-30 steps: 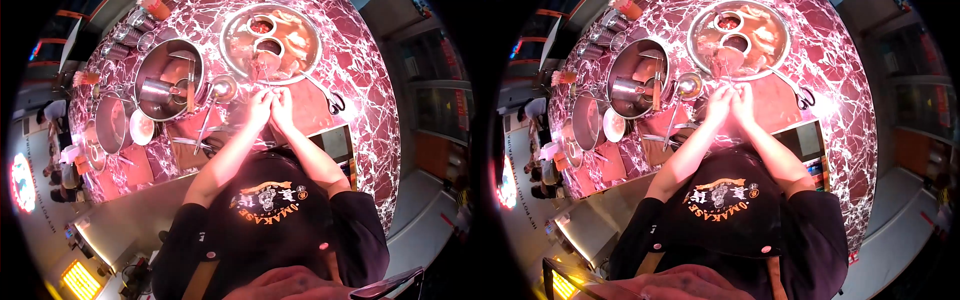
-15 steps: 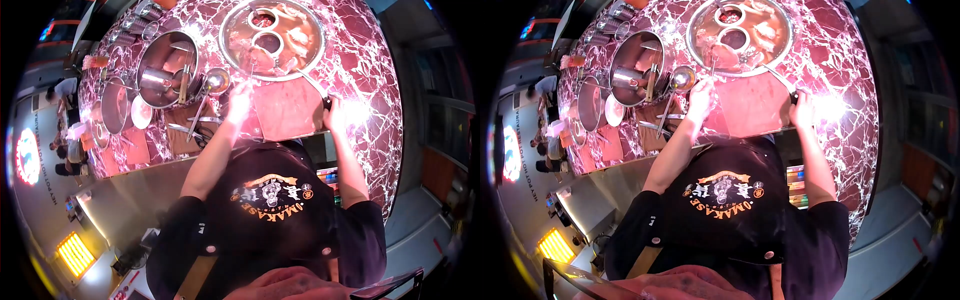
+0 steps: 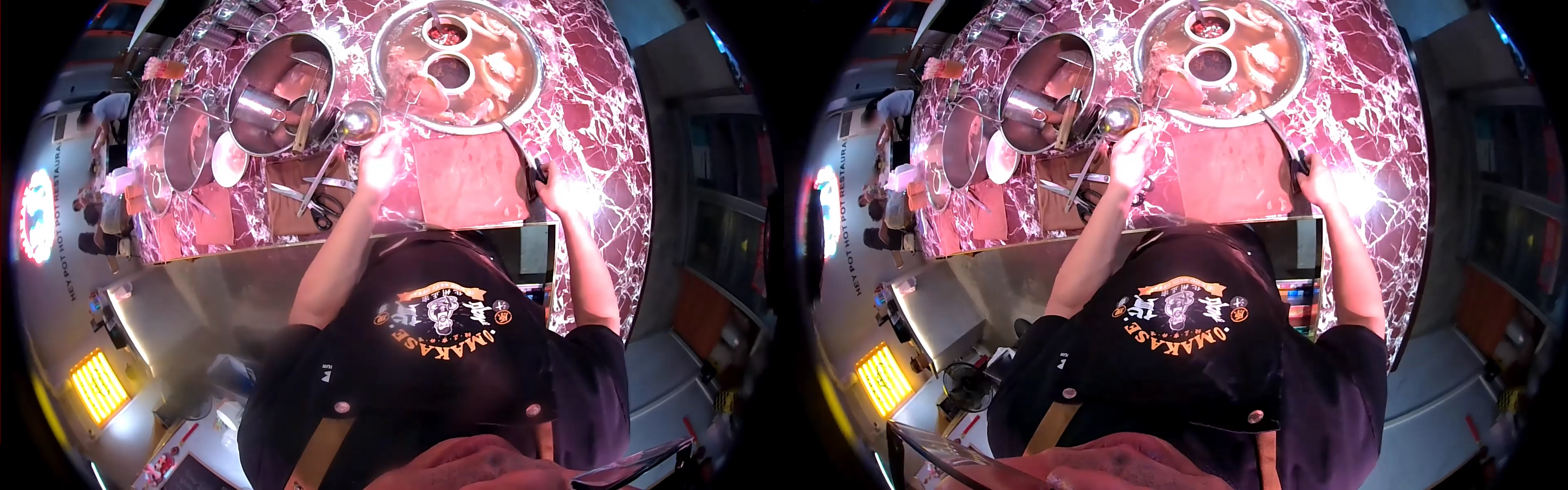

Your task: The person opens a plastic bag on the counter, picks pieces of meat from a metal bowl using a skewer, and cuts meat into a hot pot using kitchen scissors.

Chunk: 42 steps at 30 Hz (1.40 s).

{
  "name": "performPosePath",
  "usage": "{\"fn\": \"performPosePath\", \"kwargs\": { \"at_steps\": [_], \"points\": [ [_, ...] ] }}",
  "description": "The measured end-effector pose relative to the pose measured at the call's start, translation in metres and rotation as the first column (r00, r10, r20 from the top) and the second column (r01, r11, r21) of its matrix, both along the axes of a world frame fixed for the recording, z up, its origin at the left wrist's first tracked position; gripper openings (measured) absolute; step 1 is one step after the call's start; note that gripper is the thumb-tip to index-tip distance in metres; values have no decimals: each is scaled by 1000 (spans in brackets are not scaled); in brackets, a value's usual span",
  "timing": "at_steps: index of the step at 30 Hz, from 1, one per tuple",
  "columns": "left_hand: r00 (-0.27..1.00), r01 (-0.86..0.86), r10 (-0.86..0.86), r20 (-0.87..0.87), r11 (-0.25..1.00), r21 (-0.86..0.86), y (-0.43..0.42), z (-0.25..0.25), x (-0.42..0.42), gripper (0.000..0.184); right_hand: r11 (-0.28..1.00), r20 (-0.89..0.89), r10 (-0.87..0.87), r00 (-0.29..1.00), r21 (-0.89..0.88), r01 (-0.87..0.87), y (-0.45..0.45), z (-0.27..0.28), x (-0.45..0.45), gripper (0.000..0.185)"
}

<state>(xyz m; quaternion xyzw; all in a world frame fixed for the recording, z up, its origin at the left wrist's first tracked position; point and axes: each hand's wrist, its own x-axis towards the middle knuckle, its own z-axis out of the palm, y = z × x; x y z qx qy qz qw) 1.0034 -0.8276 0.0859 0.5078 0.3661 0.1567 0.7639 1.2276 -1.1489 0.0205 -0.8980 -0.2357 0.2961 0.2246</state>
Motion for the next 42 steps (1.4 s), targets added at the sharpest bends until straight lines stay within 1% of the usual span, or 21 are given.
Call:
{"fn": "performPosePath", "kwargs": {
  "at_steps": [2, 3, 5, 8, 12, 14, 16, 17, 18, 19, 22, 24, 26, 27, 28, 30, 32, 34, 37, 40, 42],
  "points": [
    [1000, 4, -4, -5, 999, 54, 2, -4, -5, 20, 995, -194, -95, 976, 12, 99, 22, 62, 1, 47],
    [1000, -12, 12, -8, 994, 104, 1, -7, -7, 20, 996, -171, -20, 985, 85, 35, 17, 49, 14, 48],
    [999, -36, 38, -7, 978, 206, 2, -13, -7, 22, 997, -269, -38, 962, -68, 21, 43, 88, 30, 45],
    [1000, -6, 10, -16, 978, 208, 4, -14, -9, 23, 990, -408, -30, 913, -139, -30, 74, 107, 55, 36],
    [998, -22, 37, -46, 957, 290, 3, -15, -8, 20, 990, -593, -8, 805, -118, -77, 97, 89, 80, 23],
    [998, -27, 37, -51, 982, 186, 6, -13, -13, 22, 987, -511, 37, 859, -118, -113, 96, 88, 79, 23],
    [998, -34, 40, -44, 992, 123, 7, -5, -17, 22, 976, -331, 140, 933, -114, -187, 87, 95, 72, 25],
    [999, -36, 40, -34, 993, 114, 8, 0, -18, 22, 980, -163, 177, 971, -62, -189, 73, 76, 74, 28],
    [999, -39, 42, -27, 994, 105, 8, 3, -21, 22, 985, -202, 154, 967, -44, -166, 67, 80, 70, 28],
    [997, -29, 48, -66, 963, 269, 13, -3, -22, 20, 987, -174, 151, 973, -30, -159, 61, 87, 64, 29],
    [998, -53, 49, 27, 983, 179, 19, 2, -31, 19, 987, -103, 161, 982, 29, -159, 52, 96, 51, 42],
    [999, -45, 47, -14, 989, 137, 24, 15, -31, 19, 988, -144, 148, 979, 71, -139, 59, 104, 45, 41],
    [993, -115, 114, 14, 992, 56, 26, 23, -29, 18, 985, -179, 129, 975, 135, -106, 80, 117, 32, 39],
    [993, -85, 80, 88, 995, 53, 32, 20, -31, 19, 975, -128, 186, 974, 148, -167, 94, 119, 29, 38],
    [986, -54, 45, 162, 997, 52, 36, 16, -33, 19, 968, -125, 175, 976, 200, -148, 107, 105, 29, 37],
    [988, -92, 82, 129, 993, 77, 37, 19, -30, 18, 965, -130, 185, 974, 211, -155, 143, 105, 22, 37],
    [988, -124, 110, 108, 983, 134, 36, 17, -30, 18, 933, -43, 234, 971, 290, -212, 173, 54, 27, 35],
    [990, -125, 113, 82, 977, 172, 32, 20, -29, 18, 958, -149, 189, 971, 245, -149, 198, 43, 22, 38],
    [993, -99, 88, 74, 981, 167, 28, 18, -27, 19, 965, -15, 187, 982, 189, -181, 193, 53, 19, 49],
    [997, -51, 43, 58, 990, 133, 21, 15, -25, 20, 979, -150, 200, 968, 62, -193, 149, 100, 30, 58],
    [999, -55, 54, 8, 992, 110, 14, 13, -18, 19, 969, -109, 246, 963, 11, -247, 123, 127, 27, 56]
  ]
}}
